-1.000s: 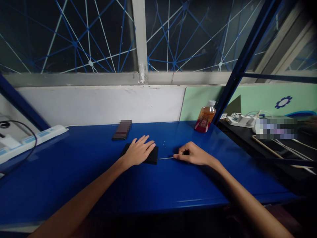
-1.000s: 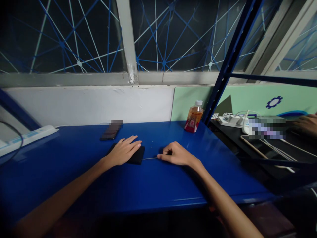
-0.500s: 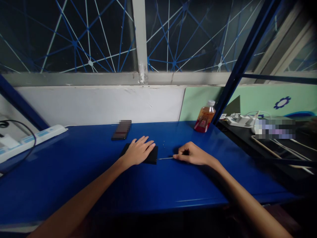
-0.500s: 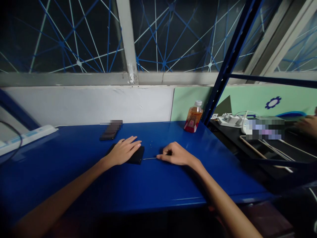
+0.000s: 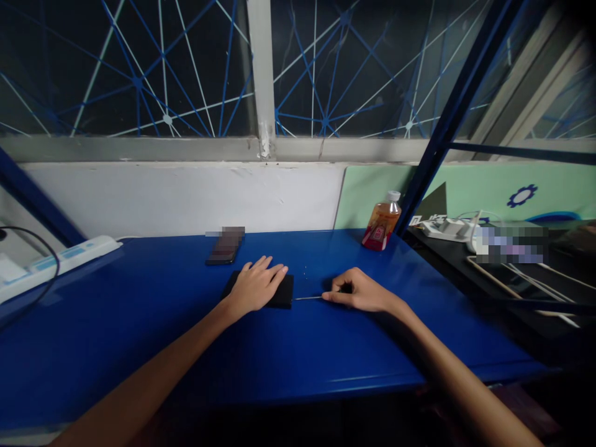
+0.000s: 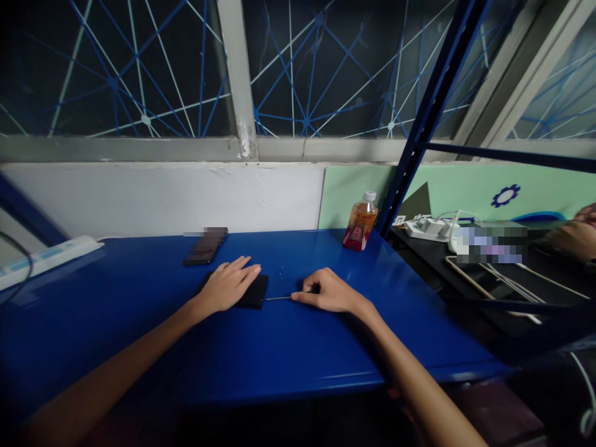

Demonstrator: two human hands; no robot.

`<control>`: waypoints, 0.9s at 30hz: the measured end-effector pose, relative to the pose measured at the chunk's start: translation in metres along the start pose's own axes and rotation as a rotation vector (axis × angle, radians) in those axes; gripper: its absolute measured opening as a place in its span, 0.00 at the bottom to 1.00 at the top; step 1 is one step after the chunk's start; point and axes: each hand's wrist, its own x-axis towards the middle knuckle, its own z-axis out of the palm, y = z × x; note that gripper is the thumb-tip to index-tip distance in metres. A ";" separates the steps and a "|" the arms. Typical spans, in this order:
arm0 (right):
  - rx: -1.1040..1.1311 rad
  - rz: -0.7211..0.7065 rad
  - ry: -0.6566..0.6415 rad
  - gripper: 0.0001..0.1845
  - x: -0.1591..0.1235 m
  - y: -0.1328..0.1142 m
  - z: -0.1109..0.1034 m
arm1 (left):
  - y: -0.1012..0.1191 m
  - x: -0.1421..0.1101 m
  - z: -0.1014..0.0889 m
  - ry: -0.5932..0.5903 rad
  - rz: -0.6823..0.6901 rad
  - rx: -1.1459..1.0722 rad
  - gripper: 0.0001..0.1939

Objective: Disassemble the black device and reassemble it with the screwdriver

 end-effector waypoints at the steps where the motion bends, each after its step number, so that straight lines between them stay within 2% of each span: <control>1: 0.004 0.003 -0.002 0.26 0.000 0.000 0.000 | 0.000 0.000 0.001 0.004 0.003 -0.002 0.24; 7: 0.035 0.010 0.003 0.26 0.000 0.002 0.001 | -0.004 -0.001 0.006 0.079 0.028 0.025 0.24; 15: 0.062 0.027 -0.002 0.27 0.002 0.009 0.002 | 0.005 0.002 -0.011 -0.170 -0.146 0.008 0.29; 27: 0.058 0.019 -0.001 0.27 0.002 0.006 0.002 | 0.008 0.003 -0.013 -0.154 -0.170 -0.029 0.30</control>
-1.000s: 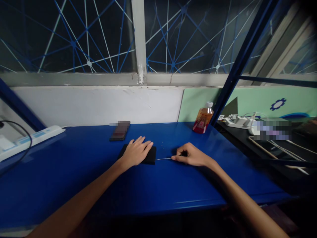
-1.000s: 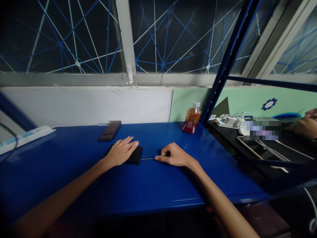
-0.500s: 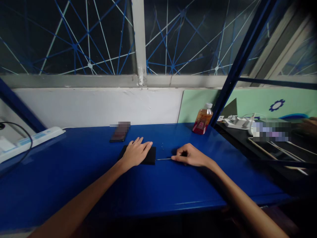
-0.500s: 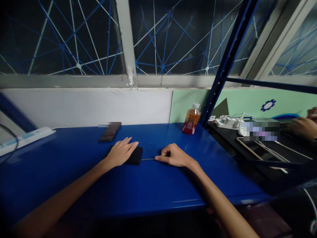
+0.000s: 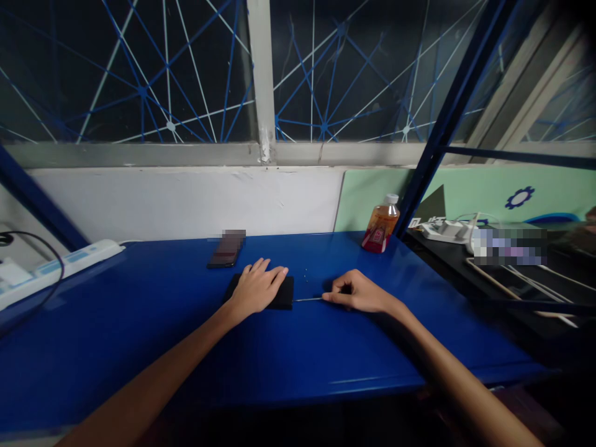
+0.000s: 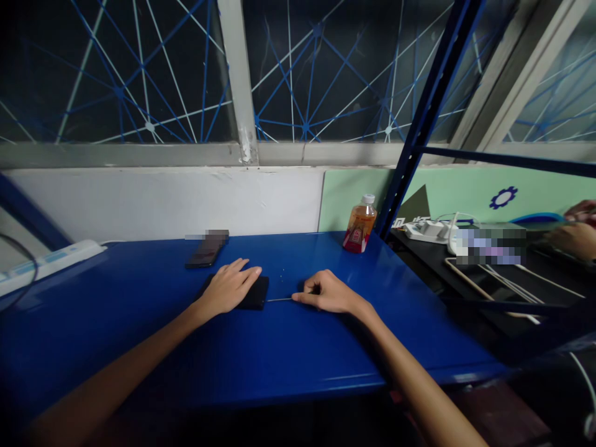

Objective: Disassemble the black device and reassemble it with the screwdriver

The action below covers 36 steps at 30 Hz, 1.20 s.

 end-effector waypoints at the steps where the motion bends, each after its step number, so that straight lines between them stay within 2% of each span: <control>1: -0.001 0.002 0.001 0.27 0.000 0.000 0.000 | 0.000 0.000 0.000 -0.001 0.000 0.000 0.30; 12: -0.072 -0.007 0.034 0.25 -0.002 -0.002 -0.002 | 0.000 0.000 0.001 0.039 -0.005 0.051 0.29; 19: -0.069 -0.050 -0.026 0.21 -0.003 0.001 -0.006 | -0.004 0.003 0.004 0.051 -0.028 0.021 0.30; 25: -0.110 -0.046 0.055 0.18 -0.002 0.000 -0.002 | -0.005 0.005 0.003 0.043 0.015 0.004 0.30; 32: -0.116 -0.011 0.050 0.19 -0.004 -0.005 -0.002 | -0.004 0.004 0.004 0.037 0.049 0.024 0.27; 36: -0.149 -0.038 0.047 0.19 -0.004 -0.003 -0.006 | -0.005 0.005 0.006 0.047 0.062 0.031 0.27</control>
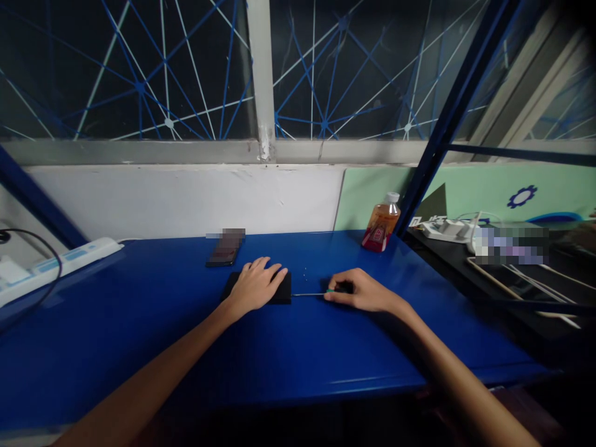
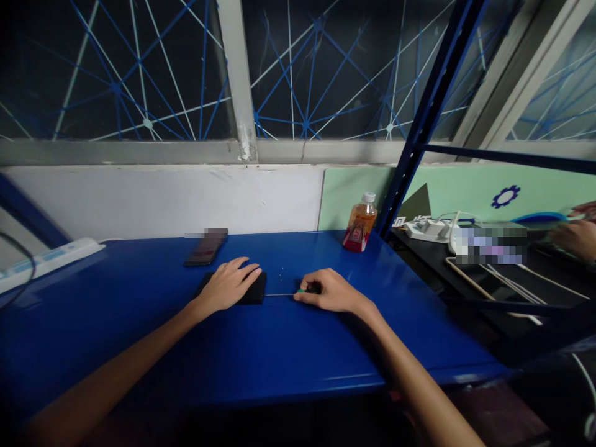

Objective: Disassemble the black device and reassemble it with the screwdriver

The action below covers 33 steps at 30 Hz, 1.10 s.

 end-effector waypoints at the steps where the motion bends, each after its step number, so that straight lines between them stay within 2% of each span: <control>1: -0.015 -0.010 0.005 0.19 0.000 0.001 0.000 | 0.000 0.000 0.000 0.004 -0.002 -0.002 0.27; 7: -0.025 0.006 0.042 0.17 0.002 0.002 0.003 | -0.001 0.000 0.002 0.009 -0.008 0.003 0.29; 11: -0.011 0.038 0.017 0.17 0.001 -0.001 0.005 | 0.000 0.000 0.002 0.010 -0.014 0.013 0.29; 17: 0.002 0.020 0.028 0.19 0.000 -0.005 0.002 | 0.001 0.000 0.001 0.012 0.001 0.034 0.28; 25: -0.043 -0.018 0.060 0.20 0.001 0.002 0.000 | 0.001 -0.001 -0.001 -0.010 -0.001 0.015 0.29; 33: 0.073 0.012 0.015 0.18 0.001 -0.001 0.005 | -0.001 0.000 0.004 0.021 0.009 0.022 0.28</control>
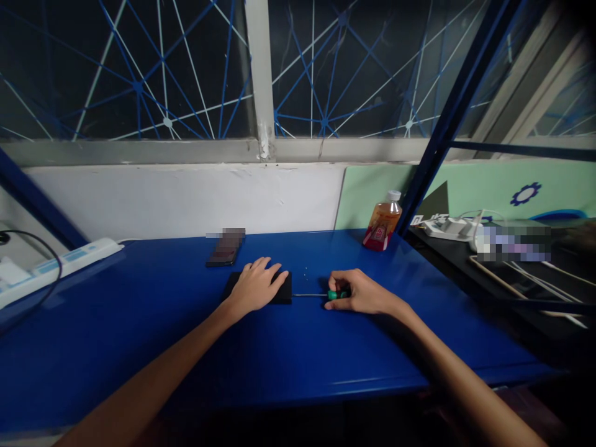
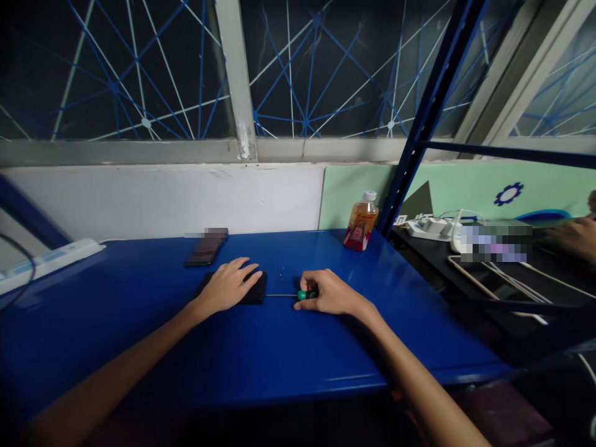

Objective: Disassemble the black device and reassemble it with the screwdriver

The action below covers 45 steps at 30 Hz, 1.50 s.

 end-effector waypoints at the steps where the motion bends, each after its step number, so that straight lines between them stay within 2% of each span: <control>1: 0.000 0.000 0.002 0.18 0.000 -0.001 0.000 | 0.000 0.000 0.000 0.002 0.000 0.003 0.28; 12: -0.117 -0.050 0.087 0.19 0.000 0.003 -0.004 | 0.001 0.000 -0.001 -0.005 -0.003 -0.015 0.28; 19: -0.071 -0.010 0.008 0.18 0.000 0.001 -0.001 | 0.001 -0.001 -0.001 0.001 0.010 0.007 0.28; 25: -0.056 0.000 0.008 0.20 -0.002 -0.005 -0.004 | 0.002 0.000 -0.002 -0.010 0.001 -0.008 0.28; 32: -0.119 -0.044 0.042 0.20 0.000 0.001 -0.005 | 0.002 0.000 -0.003 -0.006 0.019 0.024 0.27; 39: -0.071 0.009 0.002 0.19 0.000 0.000 -0.002 | 0.001 0.000 -0.001 0.005 0.014 0.026 0.27; 45: -0.076 0.003 0.023 0.21 -0.002 -0.004 -0.004 | 0.001 -0.001 -0.001 0.008 0.017 0.043 0.27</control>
